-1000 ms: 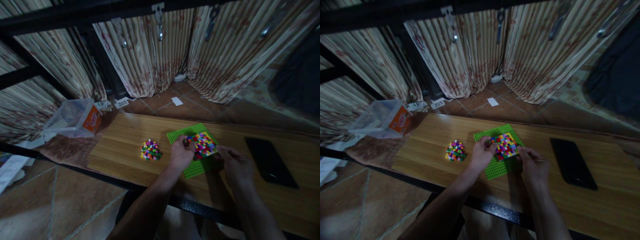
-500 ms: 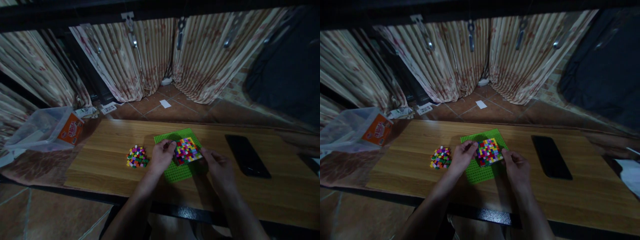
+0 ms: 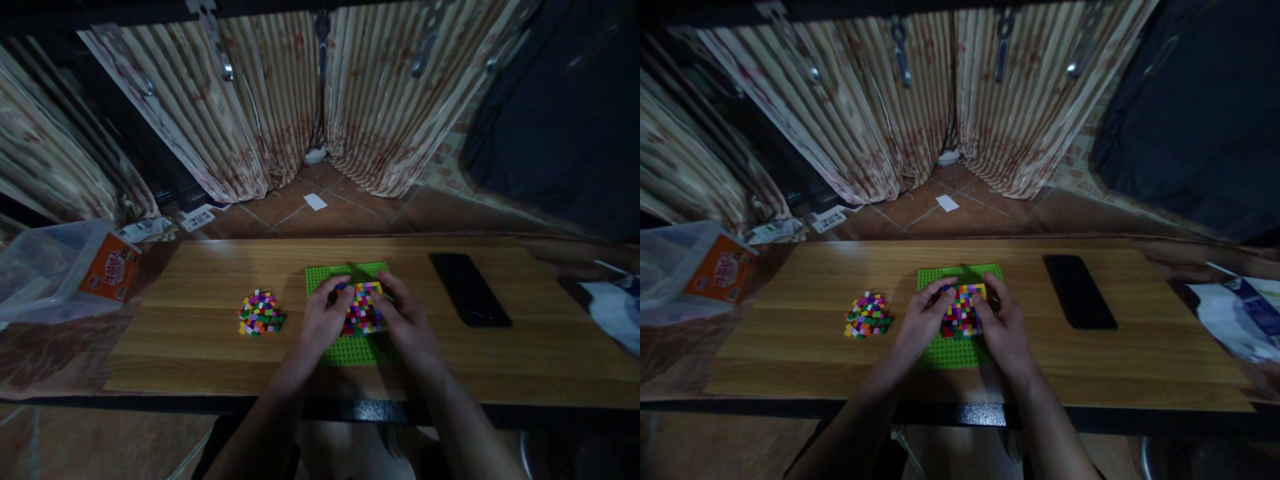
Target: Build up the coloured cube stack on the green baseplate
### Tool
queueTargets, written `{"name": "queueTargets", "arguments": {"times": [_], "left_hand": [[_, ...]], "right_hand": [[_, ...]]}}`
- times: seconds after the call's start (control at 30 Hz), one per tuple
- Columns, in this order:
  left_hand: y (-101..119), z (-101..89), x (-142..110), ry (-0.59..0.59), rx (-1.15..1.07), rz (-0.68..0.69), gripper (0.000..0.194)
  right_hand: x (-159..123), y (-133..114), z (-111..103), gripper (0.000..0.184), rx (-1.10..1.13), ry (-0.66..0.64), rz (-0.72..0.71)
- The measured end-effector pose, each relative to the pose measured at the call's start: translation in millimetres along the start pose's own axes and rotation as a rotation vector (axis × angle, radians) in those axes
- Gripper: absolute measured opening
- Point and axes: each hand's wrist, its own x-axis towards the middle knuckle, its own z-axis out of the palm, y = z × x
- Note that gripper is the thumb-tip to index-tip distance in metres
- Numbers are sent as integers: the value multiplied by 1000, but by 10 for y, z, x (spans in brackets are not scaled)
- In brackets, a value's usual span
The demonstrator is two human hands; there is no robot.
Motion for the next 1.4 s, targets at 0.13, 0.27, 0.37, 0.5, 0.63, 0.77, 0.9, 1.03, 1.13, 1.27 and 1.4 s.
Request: {"name": "queueTargets", "arguments": {"times": [0.13, 0.27, 0.37, 0.5, 0.63, 0.77, 0.9, 1.03, 1.13, 1.27, 1.4], "left_hand": [[67, 37, -63, -41, -95, -28, 36], [106, 47, -92, -59, -143, -52, 39], [141, 79, -102, -41, -160, -82, 34], [178, 130, -109, -16, -142, -80, 29], [173, 163, -125, 4, -142, -58, 29], [157, 155, -149, -1, -157, -55, 29], [141, 107, -136, -25, -224, -75, 26], [96, 57, -81, -28, -377, -102, 20], [71, 38, -56, -45, -417, -121, 21], [88, 36, -62, -55, -342, -143, 26], [129, 65, -70, -4, -256, -146, 22]], "right_hand": [[-38, 9, 15, 52, 32, -132, 54], [-52, -8, 49, 55, 70, -132, 98], [-56, -16, 80, 56, 64, -134, 98], [-80, -26, 111, 53, -4, -112, 31], [-108, -25, 129, 54, -62, -107, -2], [-111, -12, 127, 55, -41, -115, 13], [-69, -50, 82, 54, 126, -142, 127], [11, -137, 27, 47, 340, -79, 258], [55, -164, 31, 44, 384, -45, 293], [65, -126, 86, 43, 333, -90, 252], [58, -92, 116, 39, 282, -97, 205]]}}
